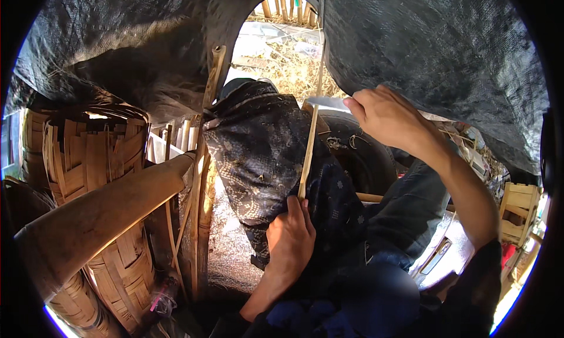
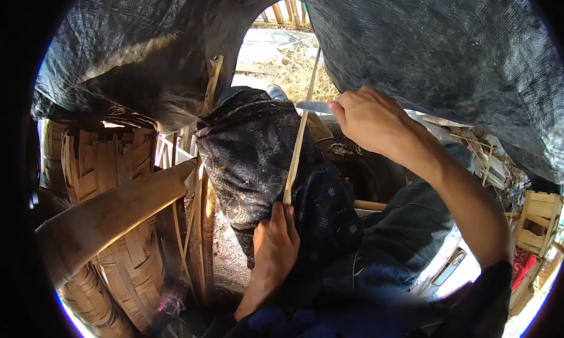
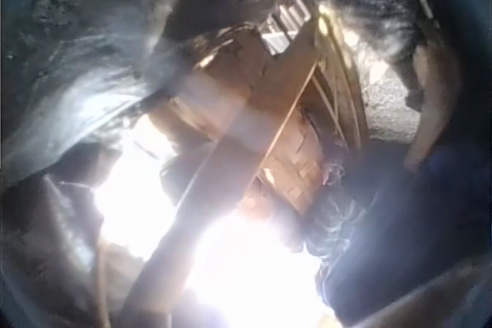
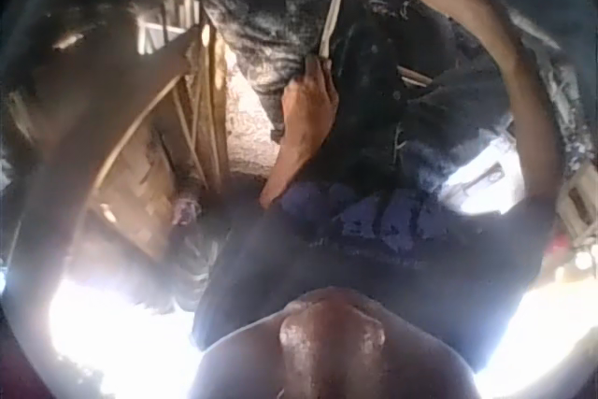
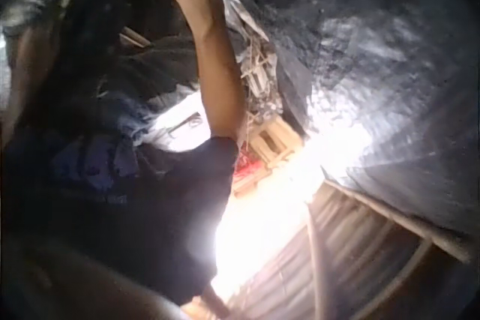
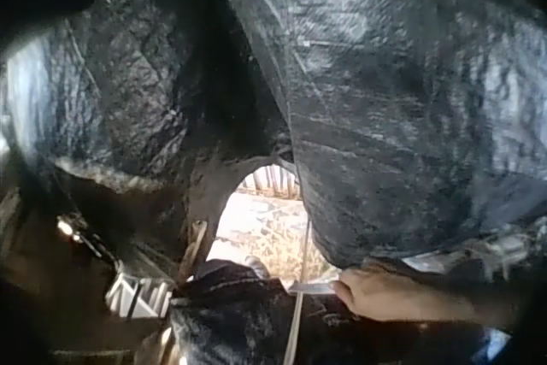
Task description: The person holds a bamboo strip and scrapes along it using a knife.
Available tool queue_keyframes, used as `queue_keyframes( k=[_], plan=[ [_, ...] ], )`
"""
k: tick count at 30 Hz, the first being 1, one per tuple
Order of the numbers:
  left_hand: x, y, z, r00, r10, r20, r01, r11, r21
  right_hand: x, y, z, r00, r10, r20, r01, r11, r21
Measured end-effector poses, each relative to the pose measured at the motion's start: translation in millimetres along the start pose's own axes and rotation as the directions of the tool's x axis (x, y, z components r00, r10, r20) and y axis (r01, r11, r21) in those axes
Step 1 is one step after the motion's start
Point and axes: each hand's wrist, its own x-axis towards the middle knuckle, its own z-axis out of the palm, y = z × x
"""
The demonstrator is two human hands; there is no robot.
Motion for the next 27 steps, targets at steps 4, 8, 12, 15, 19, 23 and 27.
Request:
queue_keyframes(
  k=[4, 8, 12, 15, 19, 23, 27],
  plan=[
    [4, 7, -6, 0.993, -0.094, 0.076, 0.096, 0.995, -0.027, 9, -19, -21, 0.911, 0.141, 0.387, -0.146, 0.989, -0.016],
    [3, 5, -3, 0.997, -0.068, 0.035, 0.069, 0.998, -0.013, 15, -8, -14, 0.970, 0.124, 0.207, -0.111, 0.991, -0.073],
    [3, 8, -5, 0.996, -0.075, 0.038, 0.076, 0.997, -0.033, 26, -23, -34, 0.831, 0.225, 0.509, -0.202, 0.974, -0.101],
    [3, 5, 1, 0.997, 0.028, -0.065, -0.025, 0.998, 0.049, 26, -19, -32, 0.889, 0.118, 0.443, -0.072, 0.990, -0.119],
    [1, 5, 0, 0.999, -0.037, -0.032, 0.036, 0.999, -0.029, 23, -19, -25, 0.954, 0.088, 0.285, -0.071, 0.995, -0.068],
    [-1, 4, 1, 0.999, 0.012, -0.038, -0.013, 1.000, -0.015, 19, -35, -39, 0.805, 0.177, 0.567, -0.166, 0.983, -0.072],
    [1, -1, 4, 0.995, 0.043, -0.090, -0.044, 0.999, -0.008, 10, -32, -32, 0.808, 0.184, 0.559, -0.195, 0.980, -0.041]
  ],
)
